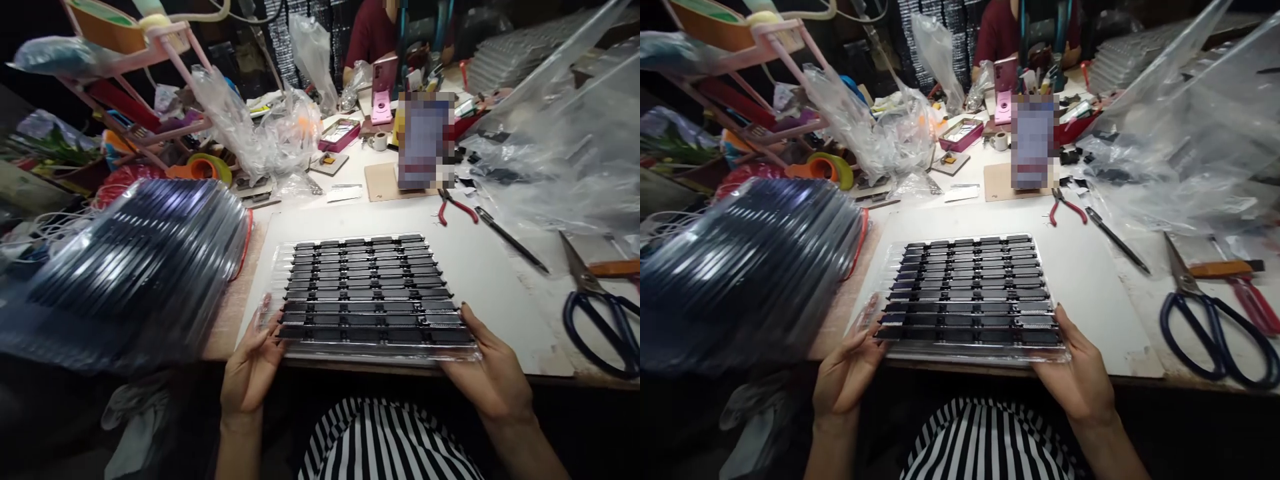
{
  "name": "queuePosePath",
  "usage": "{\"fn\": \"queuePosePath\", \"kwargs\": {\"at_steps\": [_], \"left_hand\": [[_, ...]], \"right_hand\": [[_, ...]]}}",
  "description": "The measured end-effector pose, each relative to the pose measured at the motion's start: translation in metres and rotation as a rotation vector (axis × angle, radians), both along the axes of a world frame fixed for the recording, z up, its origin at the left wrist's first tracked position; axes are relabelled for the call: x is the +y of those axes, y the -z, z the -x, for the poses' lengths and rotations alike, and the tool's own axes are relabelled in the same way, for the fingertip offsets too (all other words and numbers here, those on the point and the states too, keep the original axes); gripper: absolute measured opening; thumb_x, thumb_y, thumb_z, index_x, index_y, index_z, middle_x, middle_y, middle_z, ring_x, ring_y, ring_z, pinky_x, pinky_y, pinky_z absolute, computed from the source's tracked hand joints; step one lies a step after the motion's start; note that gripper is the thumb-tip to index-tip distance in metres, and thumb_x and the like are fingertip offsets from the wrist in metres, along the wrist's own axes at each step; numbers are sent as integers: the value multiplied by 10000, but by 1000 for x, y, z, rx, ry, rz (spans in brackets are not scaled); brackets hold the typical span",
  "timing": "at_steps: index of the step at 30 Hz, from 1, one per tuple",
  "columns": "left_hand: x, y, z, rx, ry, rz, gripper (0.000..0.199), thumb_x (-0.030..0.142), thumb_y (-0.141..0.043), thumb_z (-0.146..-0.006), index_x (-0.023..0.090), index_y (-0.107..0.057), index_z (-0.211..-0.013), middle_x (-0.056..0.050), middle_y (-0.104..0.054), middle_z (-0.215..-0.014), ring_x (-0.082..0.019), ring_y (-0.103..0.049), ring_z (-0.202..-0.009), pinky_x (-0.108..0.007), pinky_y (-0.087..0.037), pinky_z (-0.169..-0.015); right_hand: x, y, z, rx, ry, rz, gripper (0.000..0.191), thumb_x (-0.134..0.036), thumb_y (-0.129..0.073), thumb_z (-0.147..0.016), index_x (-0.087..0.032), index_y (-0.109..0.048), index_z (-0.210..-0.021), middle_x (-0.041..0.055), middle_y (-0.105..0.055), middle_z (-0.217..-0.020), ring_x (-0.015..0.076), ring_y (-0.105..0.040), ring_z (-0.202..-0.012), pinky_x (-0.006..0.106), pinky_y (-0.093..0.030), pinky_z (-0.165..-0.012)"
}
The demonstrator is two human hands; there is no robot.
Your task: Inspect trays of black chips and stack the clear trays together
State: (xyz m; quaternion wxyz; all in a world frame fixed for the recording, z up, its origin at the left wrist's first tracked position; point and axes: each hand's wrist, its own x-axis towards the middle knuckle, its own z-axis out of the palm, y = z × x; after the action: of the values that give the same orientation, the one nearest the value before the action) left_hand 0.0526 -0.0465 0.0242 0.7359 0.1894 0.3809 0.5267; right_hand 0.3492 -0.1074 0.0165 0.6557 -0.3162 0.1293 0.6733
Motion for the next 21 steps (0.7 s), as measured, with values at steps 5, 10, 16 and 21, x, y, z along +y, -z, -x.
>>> {"fn": "queuePosePath", "kwargs": {"at_steps": [5,10,16,21], "left_hand": [[-1,1,-1,-23,-1,-4,615,12,-422,-826,209,-319,-1398,-107,-635,-1168,-148,-615,-994,-266,-492,-854],[-1,5,0,-51,-5,2,575,21,-430,-838,183,-343,-1382,-127,-602,-1212,-149,-594,-1041,-249,-483,-850],[-4,1,4,-48,23,36,497,42,-457,-843,161,-437,-1325,-127,-578,-1253,-164,-600,-1033,-255,-508,-825],[-4,13,17,-56,91,35,596,85,-484,-855,297,-335,-1391,-71,-624,-1217,-180,-624,-1017,-288,-532,-829]], "right_hand": [[5,-6,0,-30,73,170,318,-289,-391,-914,-271,-638,-1113,-1,-662,-1152,191,-603,-1062,416,-424,-1015],[3,-8,4,-104,137,122,324,-268,-384,-911,-317,-622,-1126,-31,-631,-1199,169,-553,-1138,359,-427,-1031],[-3,-7,4,-101,86,98,296,-289,-402,-906,-341,-647,-1065,-42,-632,-1196,186,-522,-1178,426,-442,-1014],[0,-7,7,96,54,-22,287,-304,-441,-883,-262,-671,-1051,16,-656,-1160,227,-554,-1135,508,-407,-1009]]}}
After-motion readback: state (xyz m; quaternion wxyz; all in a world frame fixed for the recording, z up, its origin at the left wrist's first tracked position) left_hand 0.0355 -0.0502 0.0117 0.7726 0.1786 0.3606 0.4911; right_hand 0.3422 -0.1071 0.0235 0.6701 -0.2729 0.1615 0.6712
